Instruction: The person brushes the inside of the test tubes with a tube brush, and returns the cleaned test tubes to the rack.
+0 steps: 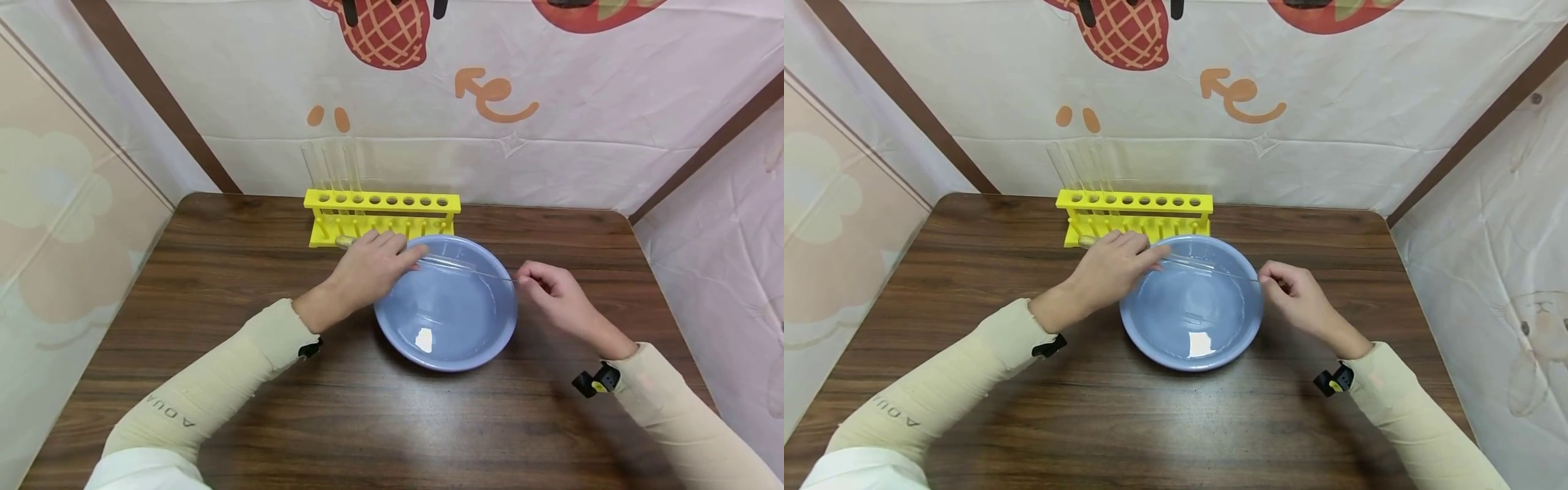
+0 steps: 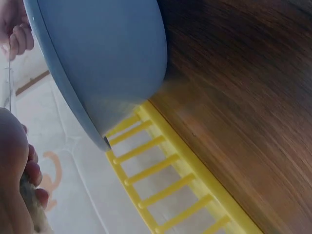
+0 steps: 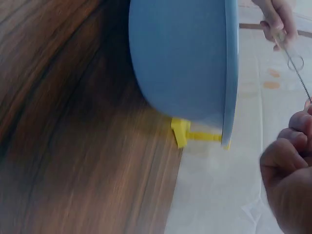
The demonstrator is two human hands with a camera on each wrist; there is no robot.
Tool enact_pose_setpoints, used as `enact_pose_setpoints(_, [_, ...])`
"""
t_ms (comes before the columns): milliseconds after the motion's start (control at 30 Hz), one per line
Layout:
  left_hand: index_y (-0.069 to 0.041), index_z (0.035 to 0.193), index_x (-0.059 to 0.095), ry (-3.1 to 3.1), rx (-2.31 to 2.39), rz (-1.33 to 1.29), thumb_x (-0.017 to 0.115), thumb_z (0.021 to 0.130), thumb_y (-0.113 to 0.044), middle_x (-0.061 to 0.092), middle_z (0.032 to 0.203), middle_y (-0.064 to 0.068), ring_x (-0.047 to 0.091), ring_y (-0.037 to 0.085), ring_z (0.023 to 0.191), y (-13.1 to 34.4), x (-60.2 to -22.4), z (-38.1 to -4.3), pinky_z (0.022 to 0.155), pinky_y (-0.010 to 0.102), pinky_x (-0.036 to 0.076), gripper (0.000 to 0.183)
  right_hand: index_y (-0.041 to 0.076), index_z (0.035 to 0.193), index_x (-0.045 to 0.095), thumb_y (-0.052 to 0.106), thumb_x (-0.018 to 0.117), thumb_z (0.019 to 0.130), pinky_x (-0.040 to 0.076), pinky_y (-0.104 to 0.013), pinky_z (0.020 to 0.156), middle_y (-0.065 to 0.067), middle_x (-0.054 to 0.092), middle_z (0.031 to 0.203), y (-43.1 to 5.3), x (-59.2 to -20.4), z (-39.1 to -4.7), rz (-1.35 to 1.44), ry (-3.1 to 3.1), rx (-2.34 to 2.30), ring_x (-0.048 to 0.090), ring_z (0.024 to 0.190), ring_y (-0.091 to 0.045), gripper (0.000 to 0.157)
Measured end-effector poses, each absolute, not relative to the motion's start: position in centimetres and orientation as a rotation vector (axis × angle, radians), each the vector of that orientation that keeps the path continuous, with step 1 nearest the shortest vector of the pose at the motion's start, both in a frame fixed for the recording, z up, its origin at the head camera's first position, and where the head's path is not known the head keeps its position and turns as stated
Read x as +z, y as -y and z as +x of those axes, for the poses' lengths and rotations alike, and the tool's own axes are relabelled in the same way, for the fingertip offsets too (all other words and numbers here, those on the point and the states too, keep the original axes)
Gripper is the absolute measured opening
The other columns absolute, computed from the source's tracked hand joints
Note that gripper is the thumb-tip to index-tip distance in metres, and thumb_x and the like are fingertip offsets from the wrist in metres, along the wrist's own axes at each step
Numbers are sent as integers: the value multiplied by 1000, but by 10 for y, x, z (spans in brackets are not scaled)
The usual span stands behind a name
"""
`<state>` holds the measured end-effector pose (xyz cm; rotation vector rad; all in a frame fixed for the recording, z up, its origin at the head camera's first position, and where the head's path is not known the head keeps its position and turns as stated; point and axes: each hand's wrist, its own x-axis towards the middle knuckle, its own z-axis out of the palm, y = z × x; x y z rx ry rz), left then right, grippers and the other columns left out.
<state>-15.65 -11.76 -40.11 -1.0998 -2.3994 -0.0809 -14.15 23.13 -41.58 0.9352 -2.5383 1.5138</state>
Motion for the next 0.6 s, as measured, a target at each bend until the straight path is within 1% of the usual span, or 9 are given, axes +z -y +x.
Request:
enact_pose_setpoints(100, [-18,128,64,2418,-48,-1070,63,103,-27,58,86,6,57,22,77,124,-402,-158,67,34,46,27,14,85,62,-11,60,92,34,-24,52,7,48,71,-239,-418,-143,998,2462,1281,41,59,-7,27])
enact_pose_setpoints(200, [-19,128,64,2420,-33,-1054,64,102,-27,57,85,6,55,23,75,130,-403,-158,66,34,45,27,12,82,61,-8,60,88,34,-20,56,7,50,75,-247,-419,-146,1072,2369,1078,41,63,-5,21])
enact_pose_setpoints(300, [-18,127,65,2428,-40,-1052,65,101,-28,56,85,5,54,23,75,134,-403,-157,65,34,44,27,11,81,61,4,56,91,35,-21,60,5,50,76,-252,-419,-147,1118,2293,910,43,67,-7,13])
enact_pose_setpoints(367, [-18,127,65,2434,-49,-1050,66,101,-28,56,85,5,55,23,74,136,-403,-158,65,34,45,28,10,80,61,13,52,95,35,-22,60,5,51,75,-254,-419,-147,1128,2255,823,43,67,-7,17])
enact_pose_setpoints(433, [-18,126,65,2433,-55,-1052,65,101,-29,56,85,5,55,23,74,139,-402,-158,65,34,45,28,10,80,61,19,48,97,36,-24,57,5,51,73,-256,-419,-147,1132,2216,725,44,67,-8,23])
enact_pose_setpoints(500, [-18,126,64,2428,-67,-1067,65,101,-29,56,84,5,54,23,73,142,-402,-158,65,34,44,27,9,79,60,21,46,99,35,-24,53,6,51,71,-257,-418,-147,1139,2175,642,43,66,-7,27])
enact_pose_setpoints(600, [-17,126,64,2413,-99,-1097,66,101,-26,56,84,5,53,23,72,147,-400,-160,63,33,43,27,8,77,59,17,45,98,32,-23,49,4,51,69,-259,-418,-146,1154,2096,542,41,63,-9,27])
